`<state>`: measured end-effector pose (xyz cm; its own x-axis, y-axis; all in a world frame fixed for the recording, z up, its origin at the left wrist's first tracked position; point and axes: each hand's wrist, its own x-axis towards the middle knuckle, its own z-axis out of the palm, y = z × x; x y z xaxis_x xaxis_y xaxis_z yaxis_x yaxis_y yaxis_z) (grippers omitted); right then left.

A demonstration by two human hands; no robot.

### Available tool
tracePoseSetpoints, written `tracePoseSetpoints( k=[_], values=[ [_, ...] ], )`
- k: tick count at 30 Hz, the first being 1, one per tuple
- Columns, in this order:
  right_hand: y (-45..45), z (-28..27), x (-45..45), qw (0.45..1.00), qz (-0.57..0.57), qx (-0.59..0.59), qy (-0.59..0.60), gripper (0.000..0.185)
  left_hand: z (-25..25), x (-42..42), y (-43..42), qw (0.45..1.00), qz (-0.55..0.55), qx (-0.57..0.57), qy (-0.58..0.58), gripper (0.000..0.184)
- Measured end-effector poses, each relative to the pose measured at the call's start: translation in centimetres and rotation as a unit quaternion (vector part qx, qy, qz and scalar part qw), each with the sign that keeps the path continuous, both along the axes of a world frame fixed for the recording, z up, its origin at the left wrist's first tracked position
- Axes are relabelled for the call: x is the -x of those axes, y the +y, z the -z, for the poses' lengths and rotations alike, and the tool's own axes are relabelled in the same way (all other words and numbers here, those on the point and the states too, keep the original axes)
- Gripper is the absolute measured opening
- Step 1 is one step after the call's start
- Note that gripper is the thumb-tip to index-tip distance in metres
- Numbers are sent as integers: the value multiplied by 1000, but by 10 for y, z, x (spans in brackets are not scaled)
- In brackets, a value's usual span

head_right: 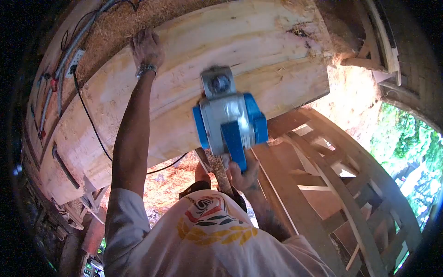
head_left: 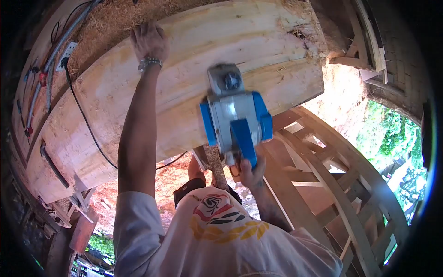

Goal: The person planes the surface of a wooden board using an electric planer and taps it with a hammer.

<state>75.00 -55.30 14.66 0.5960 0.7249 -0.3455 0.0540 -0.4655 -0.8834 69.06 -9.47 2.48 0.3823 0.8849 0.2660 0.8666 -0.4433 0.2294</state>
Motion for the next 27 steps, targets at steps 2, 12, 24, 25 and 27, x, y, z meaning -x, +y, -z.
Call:
tracePoseSetpoints(
  k=[2, 12, 24, 25, 27],
  values=[
    [61, -5, -22, 999, -14, -19, 22, 51, 23, 9, 7, 998, 31, -57, -26, 38],
    [232, -31, -81, 993, -39, -38, -109, 43, 15, 16, 21, 979, -3, 26, -201, 40],
    [-57, -14, -85, 987, 142, 73, -14, 17, 11, -3, 10, 999, -38, 6, -8, 39],
    [-40, -18, -89, 987, 142, 70, -28, 18, 11, -2, 10, 999, -39, 11, 0, 39],
    [-3, -22, -107, 989, 132, 42, -49, 19, 12, -2, 13, 999, -36, 8, 2, 39]
  ],
)
